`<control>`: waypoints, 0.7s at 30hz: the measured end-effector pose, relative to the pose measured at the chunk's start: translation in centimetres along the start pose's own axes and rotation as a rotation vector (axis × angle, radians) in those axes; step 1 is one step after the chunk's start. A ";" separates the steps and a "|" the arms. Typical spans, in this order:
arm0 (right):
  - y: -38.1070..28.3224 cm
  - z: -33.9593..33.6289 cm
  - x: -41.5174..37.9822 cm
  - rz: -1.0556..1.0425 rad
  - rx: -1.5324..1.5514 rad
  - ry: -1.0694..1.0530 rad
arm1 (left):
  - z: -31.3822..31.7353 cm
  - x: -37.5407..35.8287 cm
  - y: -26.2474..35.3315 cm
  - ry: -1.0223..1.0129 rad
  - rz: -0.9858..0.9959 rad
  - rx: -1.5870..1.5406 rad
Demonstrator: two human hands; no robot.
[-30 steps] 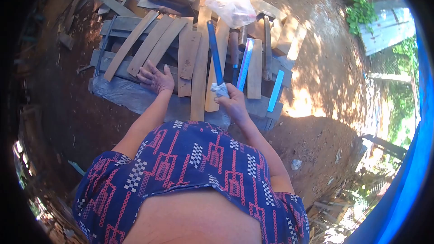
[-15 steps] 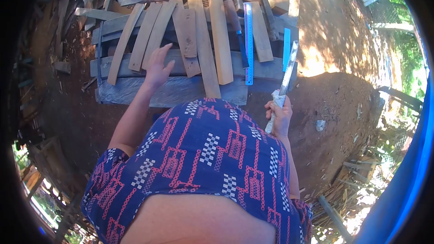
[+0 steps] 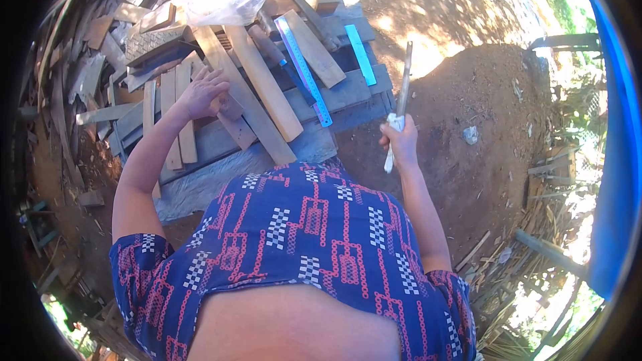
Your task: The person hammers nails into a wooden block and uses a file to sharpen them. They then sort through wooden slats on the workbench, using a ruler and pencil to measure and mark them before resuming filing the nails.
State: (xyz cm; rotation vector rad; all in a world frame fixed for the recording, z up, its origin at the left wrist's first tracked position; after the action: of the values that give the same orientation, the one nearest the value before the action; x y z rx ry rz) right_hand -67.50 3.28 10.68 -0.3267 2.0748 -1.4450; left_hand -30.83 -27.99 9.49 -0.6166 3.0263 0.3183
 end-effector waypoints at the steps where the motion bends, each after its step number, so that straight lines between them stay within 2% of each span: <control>1: 0.2 0.6 1.3 -0.013 -0.037 -0.010 | -0.1 0.4 0.0 -0.002 0.010 0.010; 4: 1.5 2.1 5.8 -0.088 -0.115 0.058 | -0.5 1.2 0.6 0.018 0.004 -0.058; 5: 2.2 2.7 7.6 -0.084 -0.101 0.069 | -1.2 1.1 1.0 0.119 -0.052 -0.127; 6: 2.5 3.0 9.4 -0.204 -0.243 0.094 | -1.8 1.0 1.5 0.219 -0.108 -0.197; 7: 2.0 3.5 10.3 -0.320 -0.387 0.121 | -1.8 0.9 2.6 0.212 -0.092 -0.188; 9: 0.9 4.7 11.5 -0.343 -0.485 0.135 | -2.7 0.1 3.6 0.553 -0.358 -0.517; 10: 0.0 5.5 12.1 -0.375 -0.594 0.135 | -2.1 -0.4 4.8 0.549 -0.345 -0.508; 12: 1.1 6.8 15.1 -0.408 -0.612 0.168 | -0.8 -2.4 5.9 0.690 -0.561 -0.651; 13: 2.0 7.5 16.5 -0.443 -0.645 0.188 | -0.5 -3.2 7.2 0.688 -0.641 -0.753; 21: 1.7 12.4 17.9 -0.560 -0.871 0.298 | 2.4 -9.9 12.5 0.650 -0.824 -0.813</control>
State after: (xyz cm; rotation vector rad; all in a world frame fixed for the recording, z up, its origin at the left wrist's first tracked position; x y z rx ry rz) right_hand -74.27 -14.71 0.34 -1.1618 2.9373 -0.7747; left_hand -26.58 -12.42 10.26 -2.2597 2.6253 1.5201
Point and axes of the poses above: each hand's wrist, its own x-axis towards the middle knuckle, its own z-axis out of the palm, y = z × x, the point moved 5 cm from there along x, towards the middle knuckle, and after that the axes turned 12 degrees about y, right-handed, at the moved point
